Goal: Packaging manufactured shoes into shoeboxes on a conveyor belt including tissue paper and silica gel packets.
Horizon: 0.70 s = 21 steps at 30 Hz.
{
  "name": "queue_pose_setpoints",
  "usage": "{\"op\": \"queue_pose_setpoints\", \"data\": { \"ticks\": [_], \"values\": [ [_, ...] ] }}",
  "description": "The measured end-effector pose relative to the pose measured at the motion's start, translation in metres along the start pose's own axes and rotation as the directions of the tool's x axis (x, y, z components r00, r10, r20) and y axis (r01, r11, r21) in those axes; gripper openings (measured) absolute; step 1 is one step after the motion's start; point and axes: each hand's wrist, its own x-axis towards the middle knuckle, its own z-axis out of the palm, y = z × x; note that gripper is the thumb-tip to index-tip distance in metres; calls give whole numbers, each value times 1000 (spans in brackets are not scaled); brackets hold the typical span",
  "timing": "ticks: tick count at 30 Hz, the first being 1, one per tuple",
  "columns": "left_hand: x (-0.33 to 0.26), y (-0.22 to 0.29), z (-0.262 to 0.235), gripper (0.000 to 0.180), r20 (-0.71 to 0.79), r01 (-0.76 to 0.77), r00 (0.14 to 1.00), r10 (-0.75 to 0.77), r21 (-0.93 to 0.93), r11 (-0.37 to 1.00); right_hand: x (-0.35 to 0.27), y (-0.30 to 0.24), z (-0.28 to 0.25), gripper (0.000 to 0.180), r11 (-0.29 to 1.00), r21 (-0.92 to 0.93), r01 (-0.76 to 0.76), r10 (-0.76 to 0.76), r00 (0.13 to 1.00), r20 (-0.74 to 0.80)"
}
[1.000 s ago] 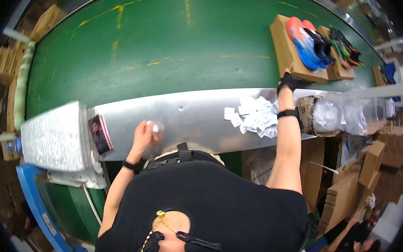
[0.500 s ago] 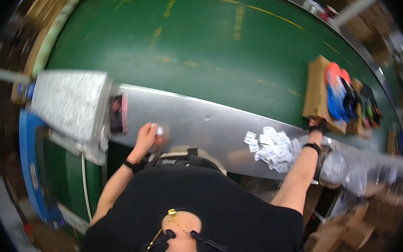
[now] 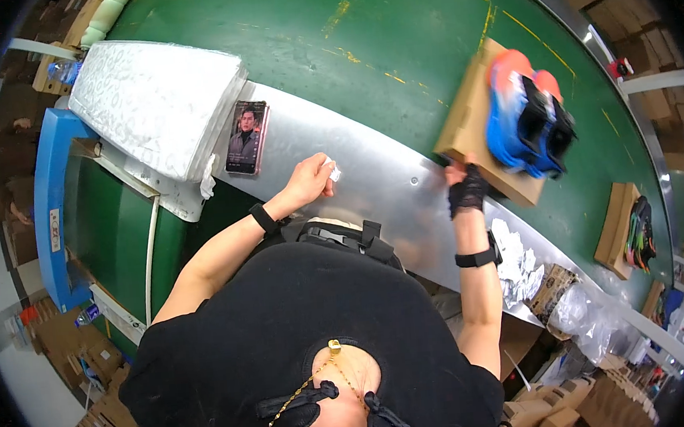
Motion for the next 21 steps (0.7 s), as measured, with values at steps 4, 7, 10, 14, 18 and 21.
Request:
{"op": "queue_pose_setpoints", "data": {
  "ticks": [4,7,10,14,18,21],
  "values": [
    [9,-6,-4,21,11,5,1000,-5,-29,1000,-101,-21,85,31,891,-454,14,140,943,303],
    [10,-15,-10,19,17,-3,1000,3,0,1000,-108,-71,91,23,352,-624,697,-308,716,626],
    [13,-41,-13,18,43,10,999,-12,46,999,-95,-108,113,24,-243,-562,791,-608,327,724],
    [16,-42,-20,17,103,135,986,-129,-59,989,-72,-123,138,44,-539,-725,430,-476,554,683],
    [16,-43,-19,17,124,187,978,-169,-149,971,-69,-134,175,52,-603,-747,280,-301,787,538],
    [16,-42,-19,18,120,173,981,-153,-177,969,-30,-125,177,51,-626,-629,462,-290,611,737]
  ]
}}
